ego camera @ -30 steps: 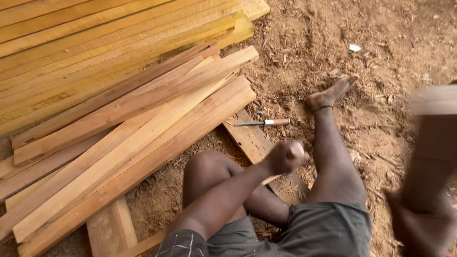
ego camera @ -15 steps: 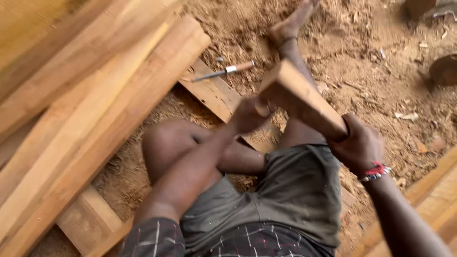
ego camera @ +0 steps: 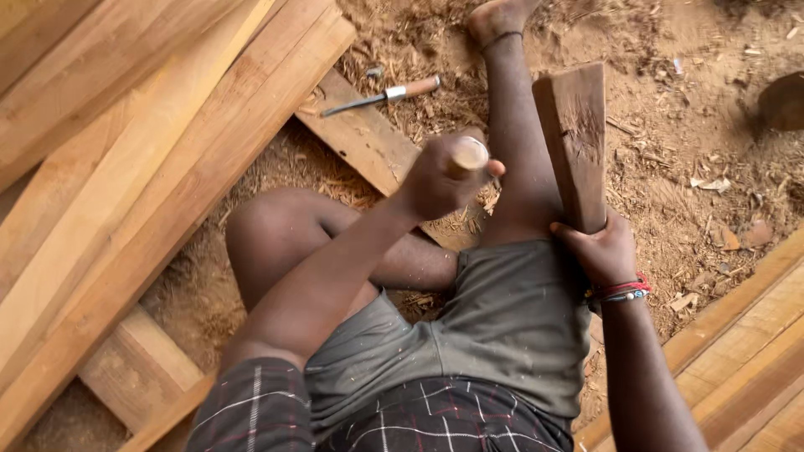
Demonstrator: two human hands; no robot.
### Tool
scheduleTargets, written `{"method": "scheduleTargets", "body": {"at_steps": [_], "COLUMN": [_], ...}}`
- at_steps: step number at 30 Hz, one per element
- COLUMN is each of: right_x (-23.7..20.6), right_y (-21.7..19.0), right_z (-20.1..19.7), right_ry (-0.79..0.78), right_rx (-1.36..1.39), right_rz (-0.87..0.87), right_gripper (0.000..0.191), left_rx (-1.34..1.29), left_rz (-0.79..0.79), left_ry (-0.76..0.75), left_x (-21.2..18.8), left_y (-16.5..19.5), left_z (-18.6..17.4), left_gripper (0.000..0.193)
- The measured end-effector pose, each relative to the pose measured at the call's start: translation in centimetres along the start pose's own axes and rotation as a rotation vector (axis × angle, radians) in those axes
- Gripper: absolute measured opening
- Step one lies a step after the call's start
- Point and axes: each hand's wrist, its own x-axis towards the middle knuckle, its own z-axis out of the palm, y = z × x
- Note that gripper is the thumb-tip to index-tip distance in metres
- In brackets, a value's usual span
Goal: The person carves a slot into a piece of wood using a chisel and a wooden mallet while sitting on the ground.
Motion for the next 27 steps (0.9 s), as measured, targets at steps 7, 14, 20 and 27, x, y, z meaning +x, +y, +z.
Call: {"method": "scheduleTargets", "body": {"at_steps": [7,14,20,27], "right_x": [0.5,-2.2,-2.0,1.2], "right_y": [-0.8,-2.7,-5.7,-6.9], "right_z": [0.6,-1.1,-5.9,-7.0], "right_ry": [0.028,0.117,0.220,0.223], "right_rx": [0.100,0.323,0.750,0.499], "right_rz": [-0.039,-0.215,-0.614,-0.807], "right_gripper": [0.037,0.030,0.017,0.025], "left_rx": [-0.062,0.006,-0.029,-0.031], "left_rz": [0.000,0.026,-0.033,-0.055], "left_ry": [0.123,0.030,0.029,-0.148], "left_x": [-0.2,-0.3,-0.3,-1.7], "left_y": [-1.4,-3.4,-3.0,-0.3], "left_z": [-4.3,-2.0,-1.5,-0.1], "left_gripper": [0.032,0.031,0.027,0.018]}}
